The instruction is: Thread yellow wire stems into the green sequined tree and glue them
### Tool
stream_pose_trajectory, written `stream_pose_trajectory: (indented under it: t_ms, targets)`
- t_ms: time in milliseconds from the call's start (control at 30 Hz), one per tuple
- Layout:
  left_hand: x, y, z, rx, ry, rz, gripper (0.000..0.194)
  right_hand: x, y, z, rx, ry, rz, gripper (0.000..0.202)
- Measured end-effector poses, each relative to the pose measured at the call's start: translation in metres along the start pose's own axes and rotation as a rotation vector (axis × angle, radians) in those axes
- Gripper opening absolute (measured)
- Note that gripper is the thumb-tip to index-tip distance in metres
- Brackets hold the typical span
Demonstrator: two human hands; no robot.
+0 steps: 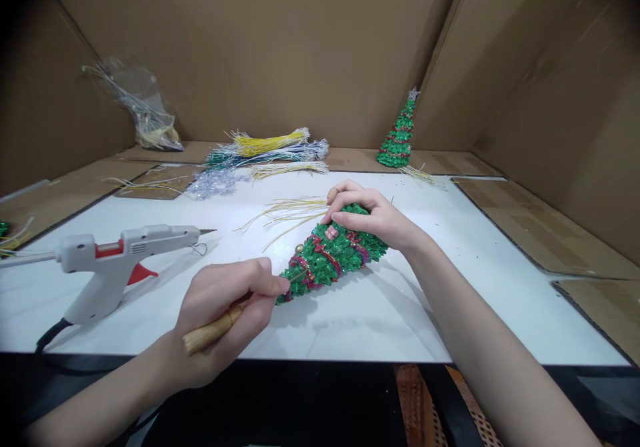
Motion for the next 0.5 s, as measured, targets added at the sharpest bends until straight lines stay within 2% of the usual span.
stream_pose_trajectory:
  t_ms: [267,400,500]
  targets:
    - [0.021,-0.012,-0.002,0.051,-0.099,-0.291,0.018,0.000,0.001,-0.001,0.000,0.007,-0.001,0.017]
    - [0.028,-0.014,-0.002,0.036,-0.100,-0.306,0.018,0.000,0.001,0.000,0.008,0.001,0.003,0.018]
    - [0.024,-0.013,0.001,0.017,-0.088,-0.282,0.018,0.000,0.001,0.000,0.013,0.001,-0.002,0.018]
Point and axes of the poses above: each hand's wrist, its own x-axis towards the middle knuckle, its own z-axis out of the palm, y = z × x, the point moved 7 cm from there along x, towards the middle knuckle, and after that the axes turned 13 degrees about z, right-handed, at the moved point
